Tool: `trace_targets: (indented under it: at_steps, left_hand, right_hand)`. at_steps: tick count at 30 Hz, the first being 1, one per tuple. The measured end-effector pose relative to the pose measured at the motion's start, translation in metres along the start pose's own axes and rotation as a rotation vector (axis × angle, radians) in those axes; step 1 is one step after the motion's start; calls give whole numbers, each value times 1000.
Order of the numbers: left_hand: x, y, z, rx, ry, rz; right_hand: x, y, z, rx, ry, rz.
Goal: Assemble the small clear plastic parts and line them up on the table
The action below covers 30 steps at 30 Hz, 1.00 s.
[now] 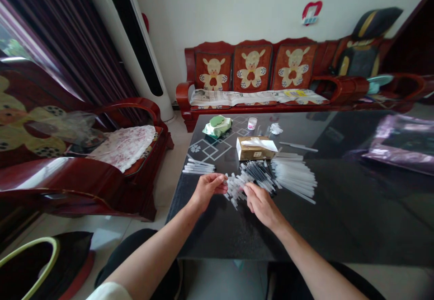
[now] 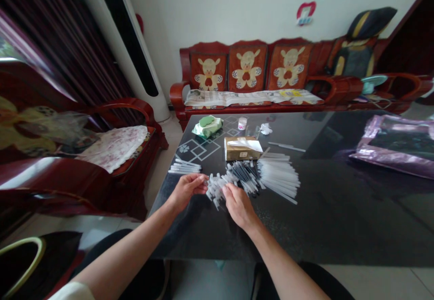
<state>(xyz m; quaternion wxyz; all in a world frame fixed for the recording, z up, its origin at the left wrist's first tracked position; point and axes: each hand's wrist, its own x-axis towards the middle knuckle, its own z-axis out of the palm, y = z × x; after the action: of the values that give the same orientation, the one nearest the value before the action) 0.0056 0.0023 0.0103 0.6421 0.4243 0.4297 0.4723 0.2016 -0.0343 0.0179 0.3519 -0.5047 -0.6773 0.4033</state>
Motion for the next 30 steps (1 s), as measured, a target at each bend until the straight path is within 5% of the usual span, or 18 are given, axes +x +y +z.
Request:
trace_targets:
  at_steps: [6,16,30]
  left_hand:
    - [-4,-2,8,62,-20,-53]
    - [0,-12,7,115,-49,-79]
    - [1,-13,2,157,-62,-81]
  right_hand:
    - [8,19,-27,-152,105,-13]
    - [13,71,-131,-918,512,10]
    - [20,96,-130,-1266,411,82]
